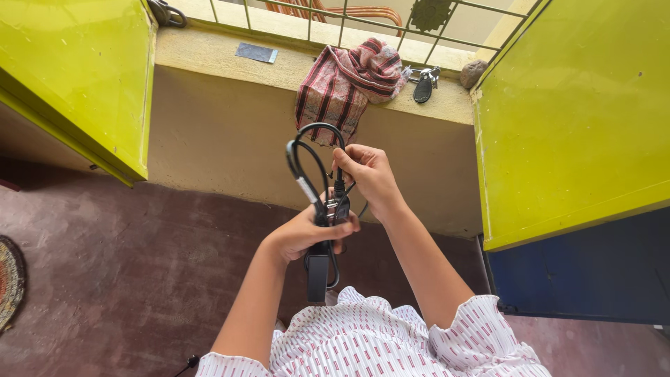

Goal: The person wipes a power adapter and cable with a cloth, then uses the same cloth to wipe multiple smartphones.

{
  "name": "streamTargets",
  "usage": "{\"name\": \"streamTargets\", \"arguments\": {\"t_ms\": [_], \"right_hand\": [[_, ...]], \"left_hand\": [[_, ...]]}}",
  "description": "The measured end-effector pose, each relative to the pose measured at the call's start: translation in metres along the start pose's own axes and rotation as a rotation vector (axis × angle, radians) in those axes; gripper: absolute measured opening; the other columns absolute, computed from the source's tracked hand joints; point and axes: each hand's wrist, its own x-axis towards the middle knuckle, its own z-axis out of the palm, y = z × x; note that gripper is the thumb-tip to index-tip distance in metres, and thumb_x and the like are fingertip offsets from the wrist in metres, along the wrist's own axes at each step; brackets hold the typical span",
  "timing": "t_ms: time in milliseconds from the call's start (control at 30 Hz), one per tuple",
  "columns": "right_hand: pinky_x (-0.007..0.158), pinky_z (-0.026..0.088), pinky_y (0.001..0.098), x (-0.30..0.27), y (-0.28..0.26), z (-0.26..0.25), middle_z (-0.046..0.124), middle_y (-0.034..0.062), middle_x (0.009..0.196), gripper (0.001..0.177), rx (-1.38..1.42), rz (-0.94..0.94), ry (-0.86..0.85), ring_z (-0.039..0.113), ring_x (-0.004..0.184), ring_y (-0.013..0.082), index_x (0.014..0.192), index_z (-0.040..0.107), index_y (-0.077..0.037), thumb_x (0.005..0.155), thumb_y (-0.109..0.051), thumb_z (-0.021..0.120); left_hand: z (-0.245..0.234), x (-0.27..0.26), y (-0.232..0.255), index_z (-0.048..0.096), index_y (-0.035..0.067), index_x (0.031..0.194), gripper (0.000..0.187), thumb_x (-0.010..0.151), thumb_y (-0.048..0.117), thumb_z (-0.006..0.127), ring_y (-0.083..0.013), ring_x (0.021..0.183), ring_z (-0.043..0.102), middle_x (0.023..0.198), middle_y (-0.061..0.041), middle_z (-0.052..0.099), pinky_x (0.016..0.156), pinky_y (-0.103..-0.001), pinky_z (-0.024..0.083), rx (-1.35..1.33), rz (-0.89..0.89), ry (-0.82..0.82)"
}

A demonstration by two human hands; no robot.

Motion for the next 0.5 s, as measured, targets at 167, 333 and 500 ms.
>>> {"name": "streamTargets", "arguments": {"t_ms": [167,333,500], "right_hand": [[0.053,0.039,0.0198,-0.004,-0.005,0.002,0.056,-0.0051,0.064,0.028,0.060,0.026,-0.047,0.049,0.057,0.0024,0.083,0.068,-0.005,0.102,-0.026,0.067],[0.054,0.034,0.0191,-0.005,-0.011,0.007,0.057,-0.0056,0.072,0.024,0.312,0.040,-0.120,0.041,0.058,0.0017,0.088,0.066,-0.006,0.102,-0.026,0.066],[0.054,0.031,0.0180,-0.009,-0.009,0.012,0.050,-0.0091,0.072,0.022,0.342,-0.008,-0.113,0.036,0.059,-0.0005,0.090,0.063,-0.009,0.105,-0.026,0.063]], "left_hand": [[0.002,0.004,-0.003,0.045,0.005,0.138,0.082,0.074,0.028,0.090,-0.0131,0.072,0.068,0.099,-0.006,0.067,0.062,-0.031,0.060,0.041,0.007,0.046],[-0.008,0.006,-0.011,0.043,0.010,0.133,0.089,0.069,0.051,0.090,-0.0165,0.071,0.071,0.098,-0.008,0.066,0.064,-0.030,0.061,-0.107,0.083,-0.103],[-0.015,0.014,-0.027,0.048,0.006,0.120,0.085,0.070,0.064,0.086,-0.0179,0.071,0.071,0.090,-0.006,0.061,0.065,-0.032,0.062,-0.111,0.114,-0.095]]}}
